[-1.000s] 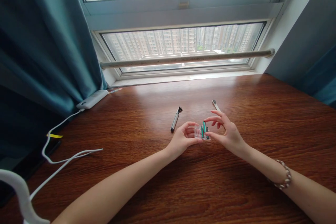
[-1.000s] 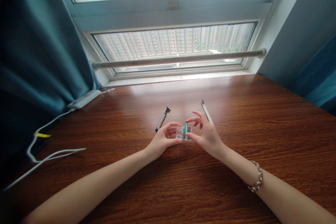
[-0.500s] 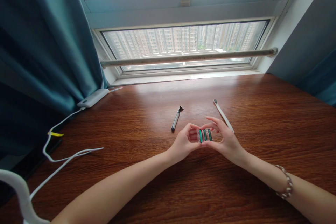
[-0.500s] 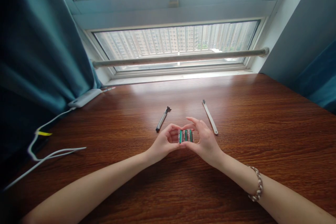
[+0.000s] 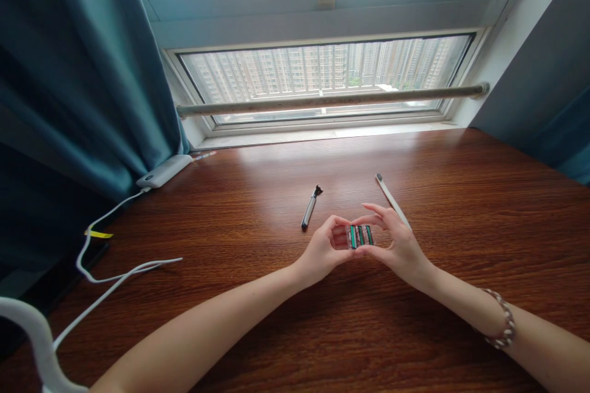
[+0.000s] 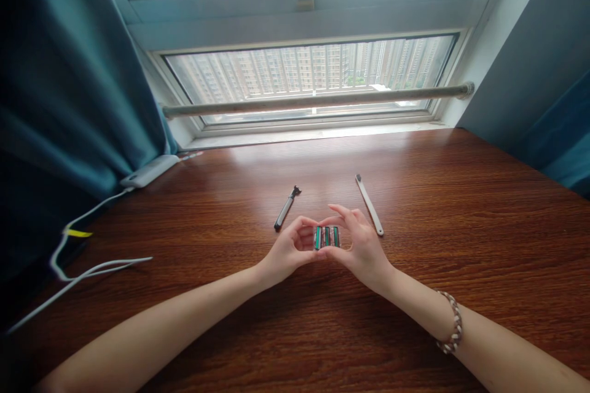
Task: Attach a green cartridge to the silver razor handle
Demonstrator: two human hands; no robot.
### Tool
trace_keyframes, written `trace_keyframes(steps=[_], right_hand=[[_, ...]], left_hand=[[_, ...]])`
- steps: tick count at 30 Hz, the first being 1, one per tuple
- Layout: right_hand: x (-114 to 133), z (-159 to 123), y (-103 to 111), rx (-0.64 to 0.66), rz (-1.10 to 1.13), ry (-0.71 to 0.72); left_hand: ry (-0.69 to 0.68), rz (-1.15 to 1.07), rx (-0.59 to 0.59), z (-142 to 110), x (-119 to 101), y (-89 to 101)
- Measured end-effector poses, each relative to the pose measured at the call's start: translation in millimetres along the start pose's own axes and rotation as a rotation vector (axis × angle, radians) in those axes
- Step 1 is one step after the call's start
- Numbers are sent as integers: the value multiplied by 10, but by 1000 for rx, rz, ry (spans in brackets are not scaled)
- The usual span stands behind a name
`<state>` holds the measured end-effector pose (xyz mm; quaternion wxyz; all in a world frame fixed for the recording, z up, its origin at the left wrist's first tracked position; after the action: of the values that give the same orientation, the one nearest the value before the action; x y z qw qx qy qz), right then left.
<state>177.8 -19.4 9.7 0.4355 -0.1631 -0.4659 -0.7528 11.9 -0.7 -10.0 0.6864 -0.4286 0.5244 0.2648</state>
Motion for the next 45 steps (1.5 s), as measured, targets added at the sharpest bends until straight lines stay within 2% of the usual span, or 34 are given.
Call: trace_keyframes(steps=[26, 37, 42, 45], right_hand=[[25, -19, 9, 24, -86, 79], [30, -23, -19, 23, 36, -14], [-110, 17, -50, 16, 151, -34], [-274, 120, 41, -82, 110, -68]], left_hand=[[13, 18, -7, 4, -24, 0], [1, 52, 28, -7, -11, 9], [53, 107, 4, 165, 34, 15], [108, 130, -4, 407, 97, -8]])
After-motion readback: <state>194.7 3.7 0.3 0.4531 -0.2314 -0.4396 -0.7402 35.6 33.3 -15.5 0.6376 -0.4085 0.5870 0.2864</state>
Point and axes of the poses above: each hand's wrist, its own z-axis towards the middle knuckle, its own y-axis out of the back of the hand, x = y × z, the point moved 1 cm from there along z, towards the middle knuckle, and after that the axes turned 5 degrees about -x, right-handed, at the moved point
